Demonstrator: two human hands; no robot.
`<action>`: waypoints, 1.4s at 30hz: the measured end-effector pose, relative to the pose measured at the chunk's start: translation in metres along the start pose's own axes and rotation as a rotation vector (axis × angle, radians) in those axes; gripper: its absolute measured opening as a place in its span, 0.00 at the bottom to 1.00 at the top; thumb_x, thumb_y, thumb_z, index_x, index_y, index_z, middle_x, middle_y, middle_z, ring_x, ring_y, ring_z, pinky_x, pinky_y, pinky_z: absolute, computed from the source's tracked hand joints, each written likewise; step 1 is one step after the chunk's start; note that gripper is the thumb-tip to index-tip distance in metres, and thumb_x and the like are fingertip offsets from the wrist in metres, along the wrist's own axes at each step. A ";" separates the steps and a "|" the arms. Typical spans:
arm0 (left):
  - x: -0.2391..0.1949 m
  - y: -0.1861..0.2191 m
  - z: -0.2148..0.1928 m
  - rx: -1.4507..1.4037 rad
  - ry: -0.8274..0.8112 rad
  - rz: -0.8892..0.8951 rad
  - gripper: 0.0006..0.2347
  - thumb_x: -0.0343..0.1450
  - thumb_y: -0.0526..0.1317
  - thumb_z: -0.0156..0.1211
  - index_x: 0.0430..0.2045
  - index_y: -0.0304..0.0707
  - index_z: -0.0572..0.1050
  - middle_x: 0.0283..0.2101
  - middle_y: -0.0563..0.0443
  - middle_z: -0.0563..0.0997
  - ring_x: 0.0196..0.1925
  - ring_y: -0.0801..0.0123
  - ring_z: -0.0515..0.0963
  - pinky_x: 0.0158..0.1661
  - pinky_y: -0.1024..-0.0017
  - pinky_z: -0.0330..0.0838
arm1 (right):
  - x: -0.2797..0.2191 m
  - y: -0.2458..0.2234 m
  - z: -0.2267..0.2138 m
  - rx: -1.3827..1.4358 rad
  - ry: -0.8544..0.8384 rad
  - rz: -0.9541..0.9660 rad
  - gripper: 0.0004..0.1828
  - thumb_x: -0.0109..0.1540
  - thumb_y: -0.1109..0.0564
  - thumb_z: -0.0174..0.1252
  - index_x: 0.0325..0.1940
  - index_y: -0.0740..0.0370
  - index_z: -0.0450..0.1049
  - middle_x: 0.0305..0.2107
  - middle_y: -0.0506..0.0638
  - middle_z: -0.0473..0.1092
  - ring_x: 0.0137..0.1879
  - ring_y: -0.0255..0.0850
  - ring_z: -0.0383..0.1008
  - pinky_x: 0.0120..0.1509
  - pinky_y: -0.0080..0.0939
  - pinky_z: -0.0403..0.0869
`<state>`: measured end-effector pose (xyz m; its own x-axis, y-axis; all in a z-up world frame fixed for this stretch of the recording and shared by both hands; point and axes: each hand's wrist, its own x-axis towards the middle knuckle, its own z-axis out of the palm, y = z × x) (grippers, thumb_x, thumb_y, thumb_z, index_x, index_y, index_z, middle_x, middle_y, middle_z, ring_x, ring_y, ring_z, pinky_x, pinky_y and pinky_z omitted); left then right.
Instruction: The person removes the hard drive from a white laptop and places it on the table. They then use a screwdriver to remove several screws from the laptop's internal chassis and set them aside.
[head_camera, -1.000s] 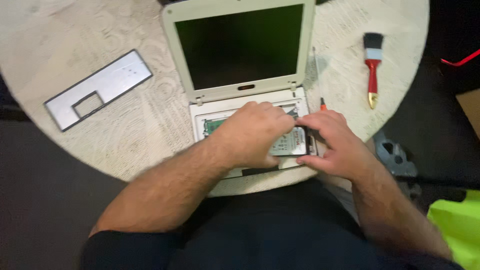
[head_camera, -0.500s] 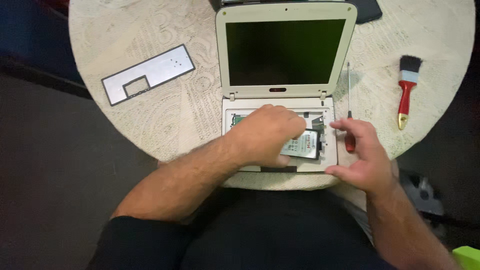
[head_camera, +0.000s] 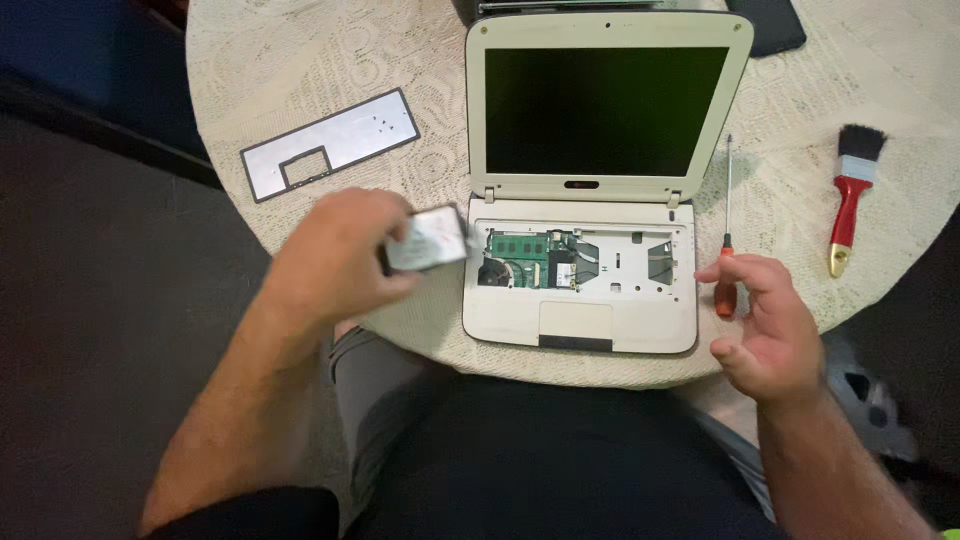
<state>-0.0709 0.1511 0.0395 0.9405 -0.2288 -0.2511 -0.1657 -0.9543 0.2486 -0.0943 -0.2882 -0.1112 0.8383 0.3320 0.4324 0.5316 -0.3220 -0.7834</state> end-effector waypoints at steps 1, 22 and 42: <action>0.004 -0.025 0.011 0.000 0.000 -0.002 0.12 0.62 0.43 0.74 0.30 0.47 0.75 0.37 0.55 0.79 0.38 0.71 0.74 0.41 0.74 0.72 | -0.001 0.000 0.000 0.002 -0.002 0.000 0.45 0.59 0.30 0.52 0.65 0.69 0.63 0.52 0.58 0.67 0.39 0.39 0.64 0.51 0.39 0.69; 0.060 -0.094 0.024 -0.194 0.197 -0.064 0.16 0.61 0.40 0.75 0.33 0.42 0.70 0.48 0.51 0.80 0.45 0.61 0.75 0.37 0.63 0.68 | -0.004 0.002 0.002 -0.080 0.007 0.008 0.46 0.59 0.28 0.49 0.66 0.68 0.65 0.48 0.59 0.71 0.41 0.40 0.66 0.49 0.38 0.70; 0.054 -0.093 0.032 -0.233 0.354 0.075 0.14 0.62 0.36 0.73 0.35 0.36 0.72 0.55 0.39 0.81 0.54 0.52 0.76 0.44 0.56 0.69 | -0.002 -0.002 -0.002 -0.196 -0.050 -0.018 0.42 0.60 0.31 0.50 0.64 0.67 0.67 0.49 0.56 0.74 0.53 0.46 0.69 0.56 0.43 0.70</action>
<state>-0.0140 0.2208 -0.0272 0.9788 -0.1775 0.1019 -0.2047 -0.8593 0.4688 -0.0970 -0.2904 -0.1097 0.8237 0.3815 0.4194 0.5643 -0.4799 -0.6718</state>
